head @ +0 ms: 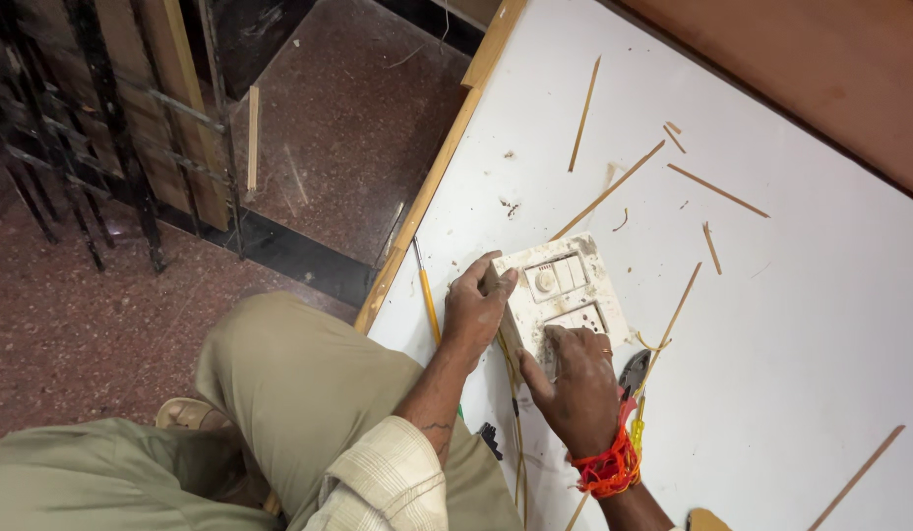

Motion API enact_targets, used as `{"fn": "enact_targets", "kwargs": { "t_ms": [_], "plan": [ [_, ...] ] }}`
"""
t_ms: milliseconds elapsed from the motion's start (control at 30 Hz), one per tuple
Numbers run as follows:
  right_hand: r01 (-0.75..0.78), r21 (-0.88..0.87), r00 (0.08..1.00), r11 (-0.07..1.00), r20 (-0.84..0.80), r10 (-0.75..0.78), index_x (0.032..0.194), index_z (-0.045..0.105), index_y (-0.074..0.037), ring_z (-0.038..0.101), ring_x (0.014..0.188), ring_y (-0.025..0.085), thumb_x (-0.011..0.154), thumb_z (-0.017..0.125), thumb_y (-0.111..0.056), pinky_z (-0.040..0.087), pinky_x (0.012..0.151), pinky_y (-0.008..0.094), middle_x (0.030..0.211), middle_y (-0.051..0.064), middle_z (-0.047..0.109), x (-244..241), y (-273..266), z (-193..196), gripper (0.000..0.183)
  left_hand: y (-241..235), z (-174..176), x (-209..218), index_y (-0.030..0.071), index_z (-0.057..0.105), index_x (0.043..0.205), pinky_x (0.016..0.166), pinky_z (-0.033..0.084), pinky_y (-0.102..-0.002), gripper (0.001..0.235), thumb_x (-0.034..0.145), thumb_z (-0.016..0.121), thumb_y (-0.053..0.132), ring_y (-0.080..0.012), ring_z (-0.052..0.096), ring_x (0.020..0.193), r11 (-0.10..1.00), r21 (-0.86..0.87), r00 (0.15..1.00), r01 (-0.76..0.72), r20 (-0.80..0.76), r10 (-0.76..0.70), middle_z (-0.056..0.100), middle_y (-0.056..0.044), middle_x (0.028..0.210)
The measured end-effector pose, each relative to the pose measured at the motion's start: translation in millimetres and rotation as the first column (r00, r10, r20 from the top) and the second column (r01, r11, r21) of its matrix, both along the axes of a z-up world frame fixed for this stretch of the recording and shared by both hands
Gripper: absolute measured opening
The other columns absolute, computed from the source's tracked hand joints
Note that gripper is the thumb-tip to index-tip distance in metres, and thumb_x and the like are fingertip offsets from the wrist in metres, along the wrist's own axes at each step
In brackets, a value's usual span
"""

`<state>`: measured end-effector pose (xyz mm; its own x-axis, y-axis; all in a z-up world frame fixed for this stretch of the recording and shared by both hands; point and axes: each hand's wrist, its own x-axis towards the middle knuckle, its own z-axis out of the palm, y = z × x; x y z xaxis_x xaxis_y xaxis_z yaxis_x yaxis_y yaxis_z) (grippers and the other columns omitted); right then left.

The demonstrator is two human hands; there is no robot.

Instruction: The person wires a socket and switch panel by hand using a screwdriver and wire cutters. The person attaches wires to the components, cuts excess wire, and fits the components into a white plastic frame on a table.

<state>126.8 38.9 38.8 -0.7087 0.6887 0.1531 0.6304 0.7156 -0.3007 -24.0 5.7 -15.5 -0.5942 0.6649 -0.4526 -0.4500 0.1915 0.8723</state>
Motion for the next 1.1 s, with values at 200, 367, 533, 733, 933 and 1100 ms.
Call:
{"fn": "enact_targets", "kwargs": {
  "t_ms": [200,367,533,733,933,1100],
  "plan": [
    [0.035,-0.058,0.999,0.998,0.036,-0.033,0.108,0.072,0.0,0.066,0.088,0.032,0.079,0.081,-0.032,0.055,0.074,0.042,0.094,0.018,0.069,0.3,0.8,3.4,0.044,2.4,-2.2,-1.2,0.013,0.058,0.143,0.093,0.057,-0.035,0.052,0.095,0.065,0.033,-0.0222,0.068,0.113,0.997,-0.078,1.0,0.008,0.03,-0.006,0.069,-0.014,0.125],
    [0.121,-0.132,0.993,0.984,0.015,-0.12,0.11,0.074,-0.004,0.07,0.093,0.026,0.084,0.079,-0.038,0.057,0.082,0.039,0.104,0.014,0.073,13.7,40.9,-10.3,0.043,-0.6,-0.5,-1.0,0.009,0.065,0.135,0.089,0.059,-0.038,0.051,0.091,0.071,0.034,-0.0262,0.073,0.104,0.995,-0.09,0.995,-0.035,-0.091,0.026,0.075,-0.019,0.114],
    [0.187,0.028,0.979,0.982,0.077,-0.188,0.119,0.074,-0.004,0.067,0.104,0.032,0.089,0.079,-0.029,0.052,0.091,0.045,0.114,0.019,0.073,33.1,108.4,-6.1,0.039,1.1,-0.9,0.3,0.004,0.065,0.132,0.088,0.061,-0.04,0.054,0.089,0.074,0.036,-0.0303,0.075,0.102,0.986,-0.163,0.956,-0.02,-0.291,-0.028,0.074,-0.023,0.111],
    [0.376,-0.426,0.926,0.823,0.211,-0.314,0.127,0.072,-0.007,0.076,0.089,0.023,0.09,0.074,-0.026,0.058,0.083,0.034,0.104,0.014,0.08,29.6,128.8,-11.3,0.042,3.1,-7.7,0.2,0.001,0.063,0.13,0.092,0.057,-0.044,0.057,0.087,0.077,0.034,-0.0357,0.07,0.109,0.982,-0.171,0.946,-0.079,-0.325,0.019,0.07,-0.025,0.116],
    [0.407,-0.419,0.913,0.812,0.202,-0.353,0.118,0.076,-0.003,0.076,0.08,0.021,0.089,0.077,-0.029,0.059,0.075,0.035,0.094,0.016,0.08,20.5,123.4,-7.5,0.039,4.7,-4.6,2.1,0.0,0.064,0.131,0.093,0.056,-0.045,0.051,0.091,0.074,0.03,-0.0371,0.07,0.107,0.985,-0.159,0.897,-0.065,-0.441,-0.011,0.072,-0.025,0.114],
    [0.352,-0.282,0.916,0.892,0.3,-0.266,0.105,0.079,0.0,0.076,0.072,0.023,0.086,0.081,-0.028,0.059,0.073,0.035,0.086,0.017,0.079,14.4,132.0,-2.3,0.034,6.3,11.1,-2.5,0.005,0.064,0.124,0.077,0.065,-0.039,0.055,0.076,0.082,0.027,-0.0261,0.078,0.092,0.917,-0.388,0.974,-0.096,-0.225,0.007,0.076,-0.014,0.106]
  ]
}}
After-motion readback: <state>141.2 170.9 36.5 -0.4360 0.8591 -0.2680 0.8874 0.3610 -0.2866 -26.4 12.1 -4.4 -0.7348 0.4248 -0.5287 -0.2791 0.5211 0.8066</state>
